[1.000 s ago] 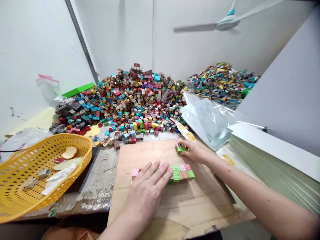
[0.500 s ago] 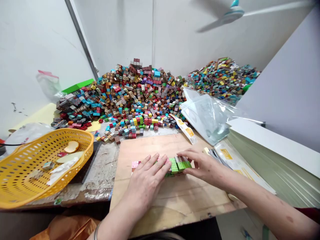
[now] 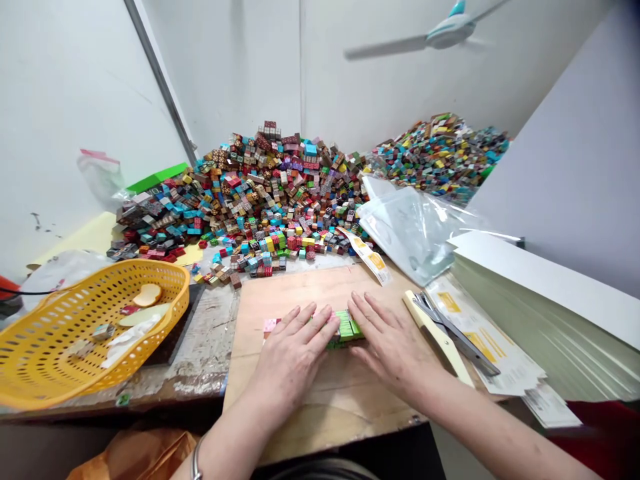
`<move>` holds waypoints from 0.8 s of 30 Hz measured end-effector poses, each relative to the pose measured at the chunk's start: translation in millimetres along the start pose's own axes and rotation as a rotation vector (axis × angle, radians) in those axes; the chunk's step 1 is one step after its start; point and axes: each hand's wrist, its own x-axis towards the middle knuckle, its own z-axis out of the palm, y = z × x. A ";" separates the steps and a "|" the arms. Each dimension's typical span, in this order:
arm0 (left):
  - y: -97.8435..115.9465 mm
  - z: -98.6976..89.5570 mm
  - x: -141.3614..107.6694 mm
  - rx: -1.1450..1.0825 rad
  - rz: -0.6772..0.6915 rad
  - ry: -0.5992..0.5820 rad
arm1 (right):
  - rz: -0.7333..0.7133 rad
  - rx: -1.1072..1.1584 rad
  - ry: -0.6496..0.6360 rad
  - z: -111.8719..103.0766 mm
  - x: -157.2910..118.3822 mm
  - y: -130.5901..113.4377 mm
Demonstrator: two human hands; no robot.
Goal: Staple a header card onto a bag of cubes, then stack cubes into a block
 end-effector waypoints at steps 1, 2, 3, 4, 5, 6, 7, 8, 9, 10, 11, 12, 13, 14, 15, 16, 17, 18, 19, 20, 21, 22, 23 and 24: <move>-0.1 0.6 0.0 0.006 0.002 0.004 | 0.002 -0.040 0.012 3.1 -1.2 -5.1; -0.2 1.1 0.0 0.013 0.005 0.009 | -0.002 -0.066 0.023 6.0 -2.0 -9.4; -0.3 1.5 0.0 0.020 0.008 0.013 | -0.008 -0.080 0.035 8.5 -2.5 -12.7; -0.5 1.8 0.1 0.027 0.011 0.016 | -0.015 -0.084 0.046 10.3 -2.7 -14.8; -0.7 1.9 0.1 0.033 0.013 0.019 | -0.023 -0.077 0.052 11.2 -2.9 -15.9; -0.8 1.9 0.2 0.038 0.016 0.023 | -0.032 -0.059 0.056 11.2 -3.3 -16.1; -1.0 1.8 0.1 0.042 0.019 0.026 | -0.038 -0.032 0.056 10.2 -4.0 -15.7; -1.1 1.7 0.1 0.044 0.023 0.028 | -0.036 0.006 0.056 8.5 -5.2 -14.8; -1.2 1.5 0.0 0.044 0.026 0.027 | -0.021 0.054 0.061 6.1 -6.8 -13.6; -1.4 1.4 -0.2 0.044 0.028 0.022 | 0.013 0.109 0.075 3.3 -8.8 -12.4; -1.5 1.2 -0.3 0.044 0.031 0.017 | 0.066 0.166 0.094 0.6 -11.1 -11.2; -1.7 0.9 -0.5 0.046 0.031 0.012 | 0.136 0.227 0.114 -2.0 -13.5 -10.1; -2.0 0.2 -0.5 0.053 0.032 0.010 | 0.216 0.290 0.124 -4.0 -16.0 -9.2; -2.1 -0.9 -0.2 0.064 0.031 0.009 | 0.299 0.357 0.119 -5.3 -18.4 -8.6; -2.2 -2.6 0.5 0.080 0.032 0.008 | 0.371 0.426 0.096 -5.8 -20.5 -8.2; -2.1 -4.8 1.6 0.099 0.033 0.006 | 0.424 0.496 0.063 -5.4 -22.2 -8.1; -1.7 -7.4 3.4 0.117 0.034 0.001 | 0.457 0.561 0.032 -4.1 -23.4 -8.3; -0.9 -10.2 5.6 0.130 0.036 -0.005 | 0.473 0.615 0.011 -2.0 -24.1 -8.8; 0.2 -12.7 8.3 0.134 0.039 -0.010 | 0.478 0.653 0.002 0.6 -24.3 -9.4; 1.6 -14.6 11.2 0.130 0.043 -0.012 | 0.477 0.678 0.000 3.6 -24.0 -10.3; 3.1 -15.4 14.2 0.119 0.049 -0.013 | 0.477 0.691 -0.001 6.6 -23.4 -11.1; 4.6 -14.8 16.9 0.101 0.058 -0.016 | 0.482 0.696 -0.006 9.2 -22.7 -12.0; 6.0 -12.9 19.2 0.082 0.072 -0.021 | 0.489 0.698 -0.015 11.3 -21.9 -12.8; 7.2 -9.8 20.9 0.064 0.084 -0.028 | 0.497 0.699 -0.028 12.5 -21.3 -13.3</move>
